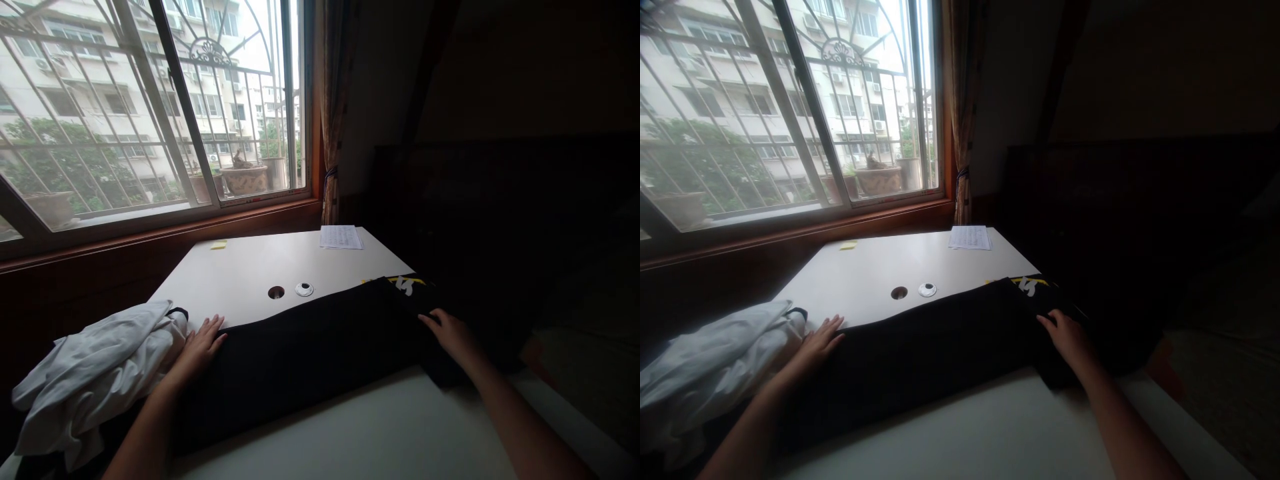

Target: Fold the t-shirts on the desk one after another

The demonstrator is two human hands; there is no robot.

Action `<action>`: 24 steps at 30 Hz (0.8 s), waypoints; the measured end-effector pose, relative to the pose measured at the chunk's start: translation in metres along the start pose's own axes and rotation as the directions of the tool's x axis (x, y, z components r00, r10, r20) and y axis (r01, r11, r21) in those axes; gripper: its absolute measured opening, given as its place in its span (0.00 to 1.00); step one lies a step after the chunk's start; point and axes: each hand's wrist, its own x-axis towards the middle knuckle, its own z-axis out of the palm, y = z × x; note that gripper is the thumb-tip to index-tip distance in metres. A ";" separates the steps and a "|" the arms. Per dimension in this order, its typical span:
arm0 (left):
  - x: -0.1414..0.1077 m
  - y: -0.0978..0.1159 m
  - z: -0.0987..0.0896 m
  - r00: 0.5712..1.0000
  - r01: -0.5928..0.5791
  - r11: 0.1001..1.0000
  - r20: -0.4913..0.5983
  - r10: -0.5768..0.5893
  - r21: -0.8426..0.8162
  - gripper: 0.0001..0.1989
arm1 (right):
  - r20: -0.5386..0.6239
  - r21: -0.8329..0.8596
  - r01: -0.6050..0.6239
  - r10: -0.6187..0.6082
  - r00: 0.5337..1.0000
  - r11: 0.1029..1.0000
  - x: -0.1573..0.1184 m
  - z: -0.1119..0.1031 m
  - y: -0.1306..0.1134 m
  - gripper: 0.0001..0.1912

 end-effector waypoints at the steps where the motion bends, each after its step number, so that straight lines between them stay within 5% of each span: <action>1: 0.001 -0.003 -0.001 1.000 -0.009 1.000 -0.013 0.009 -0.030 0.30 | -0.002 0.048 -0.018 0.018 1.000 0.999 0.002 -0.002 0.002 0.19; 7: 0.003 -0.014 -0.008 0.984 -0.117 0.945 -0.162 0.070 -0.306 0.32 | 0.012 0.346 -0.166 0.173 0.985 0.923 0.016 -0.024 0.011 0.18; 14: 0.001 -0.006 -0.018 0.971 -0.193 0.898 -0.208 0.117 -0.395 0.27 | 0.150 0.725 -0.304 0.290 0.945 0.618 0.008 -0.062 -0.003 0.21; 19: 0.003 -0.009 -0.010 0.966 -0.210 0.869 -0.232 0.114 -0.447 0.24 | 0.083 0.797 -0.211 0.244 0.966 0.566 -0.003 -0.072 -0.046 0.21; 24: 0.004 -0.011 -0.004 0.965 -0.209 0.857 -0.240 0.104 -0.472 0.21 | 0.020 0.845 -0.074 0.108 0.994 0.529 -0.016 -0.061 -0.126 0.24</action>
